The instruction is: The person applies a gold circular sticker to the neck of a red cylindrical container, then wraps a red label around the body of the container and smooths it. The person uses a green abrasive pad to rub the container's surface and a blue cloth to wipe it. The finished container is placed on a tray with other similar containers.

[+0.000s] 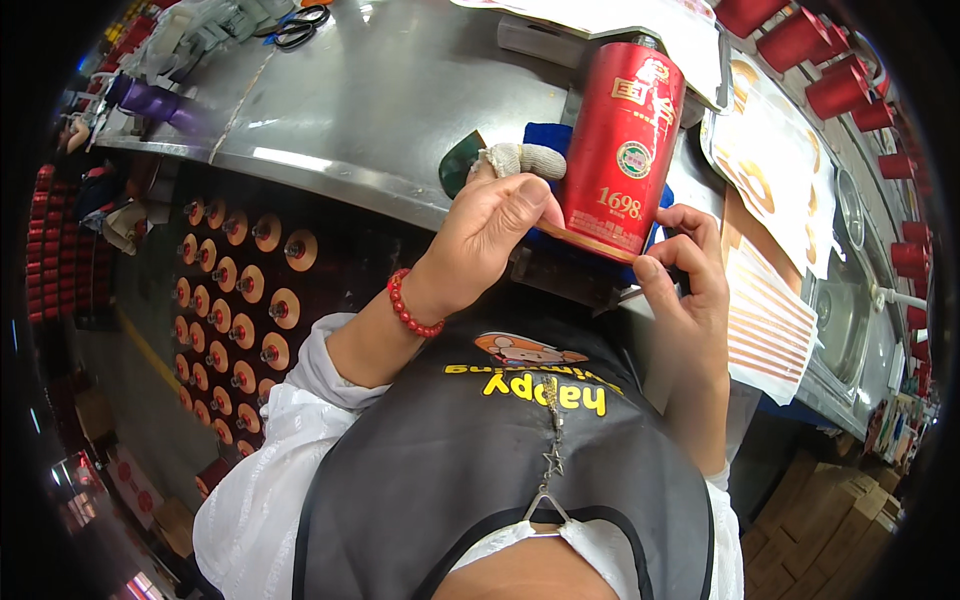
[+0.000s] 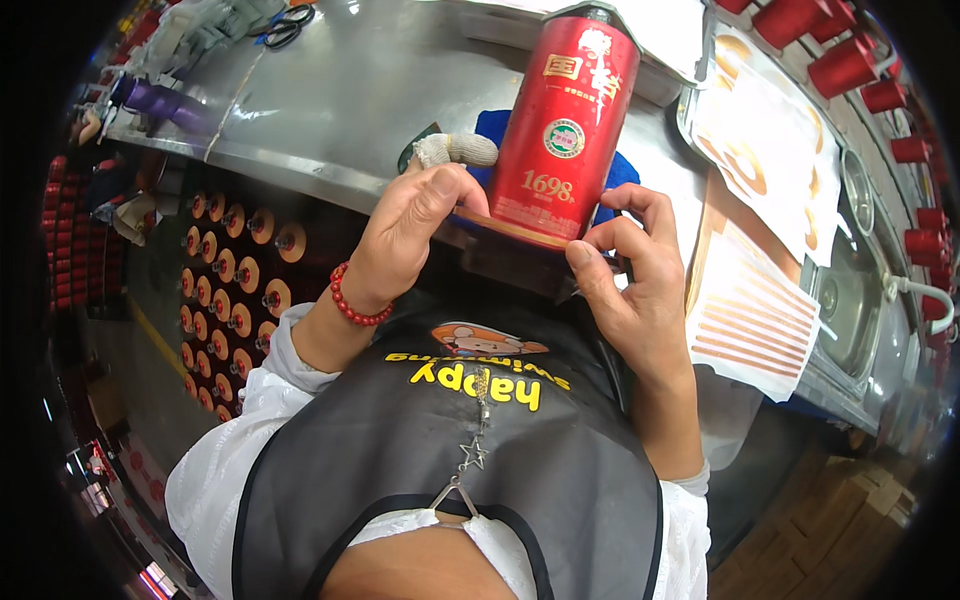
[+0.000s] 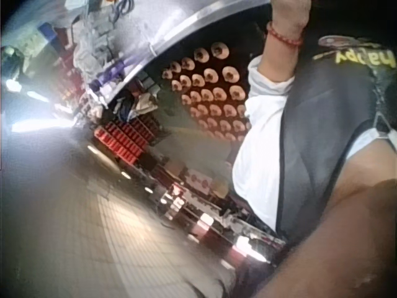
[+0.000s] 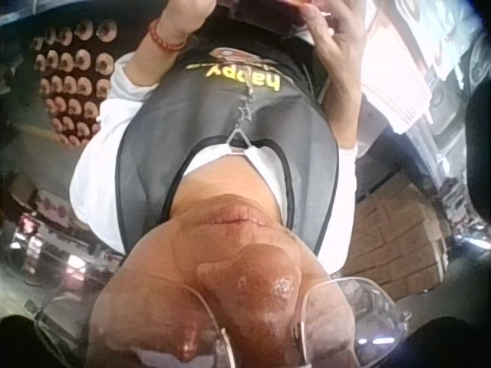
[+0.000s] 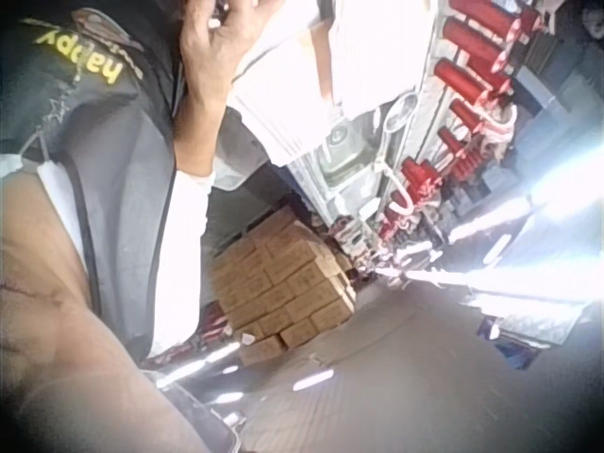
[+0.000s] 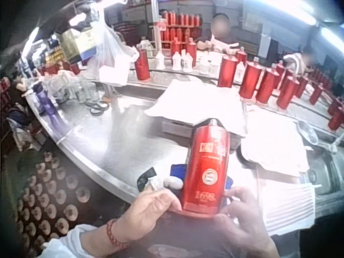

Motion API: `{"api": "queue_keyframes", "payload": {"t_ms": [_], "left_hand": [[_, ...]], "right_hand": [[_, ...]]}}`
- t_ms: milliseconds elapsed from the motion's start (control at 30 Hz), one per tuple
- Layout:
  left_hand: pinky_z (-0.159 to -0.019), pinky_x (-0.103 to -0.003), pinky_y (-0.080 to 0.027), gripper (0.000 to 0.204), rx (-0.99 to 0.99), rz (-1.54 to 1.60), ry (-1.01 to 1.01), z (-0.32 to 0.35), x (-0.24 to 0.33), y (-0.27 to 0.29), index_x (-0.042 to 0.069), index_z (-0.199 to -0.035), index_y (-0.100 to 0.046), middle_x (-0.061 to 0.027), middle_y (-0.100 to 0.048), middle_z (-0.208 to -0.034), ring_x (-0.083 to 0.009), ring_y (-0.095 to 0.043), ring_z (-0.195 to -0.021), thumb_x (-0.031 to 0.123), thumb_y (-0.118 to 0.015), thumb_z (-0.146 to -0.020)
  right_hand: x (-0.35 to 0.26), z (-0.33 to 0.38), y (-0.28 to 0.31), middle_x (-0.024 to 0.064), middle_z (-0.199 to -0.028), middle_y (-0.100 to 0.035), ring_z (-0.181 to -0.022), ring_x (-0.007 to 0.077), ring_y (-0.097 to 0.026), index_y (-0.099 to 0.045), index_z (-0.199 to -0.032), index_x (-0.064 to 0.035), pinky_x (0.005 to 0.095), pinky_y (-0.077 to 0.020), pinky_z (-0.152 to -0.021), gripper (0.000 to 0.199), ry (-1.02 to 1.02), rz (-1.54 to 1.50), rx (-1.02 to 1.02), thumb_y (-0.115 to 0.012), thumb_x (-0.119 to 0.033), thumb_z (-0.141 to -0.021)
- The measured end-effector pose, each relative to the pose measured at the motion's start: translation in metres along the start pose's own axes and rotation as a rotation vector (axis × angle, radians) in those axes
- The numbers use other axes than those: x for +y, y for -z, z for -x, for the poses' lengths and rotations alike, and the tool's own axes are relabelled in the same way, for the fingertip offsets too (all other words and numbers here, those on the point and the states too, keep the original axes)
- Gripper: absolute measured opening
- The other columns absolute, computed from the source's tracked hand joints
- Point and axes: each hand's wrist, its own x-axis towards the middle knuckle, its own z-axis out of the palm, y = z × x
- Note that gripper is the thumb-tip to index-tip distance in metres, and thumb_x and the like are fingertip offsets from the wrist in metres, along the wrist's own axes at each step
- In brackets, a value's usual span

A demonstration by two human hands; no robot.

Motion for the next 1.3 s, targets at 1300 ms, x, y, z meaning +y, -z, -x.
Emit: {"api": "queue_keyframes", "payload": {"t_ms": [1300], "left_hand": [[-0.095, -0.037, -0.035, 0.022, -0.043, -0.028, 0.141, -0.002, -0.011, 0.001, 0.009, -0.084, -0.061, -0.0068, -0.055, -0.096, -0.0225, -0.047, -0.100, 0.027, -0.071, -0.091]], "right_hand": [[-0.001, -0.001, -0.008, 0.0185, -0.115, -0.049, -0.112, 0.0282, -0.052, -0.061, -0.079, 0.0003, 0.0356, -0.0497, -0.082, 0.020, 0.049, 0.038, 0.053, -0.075, -0.012, -0.085]]}}
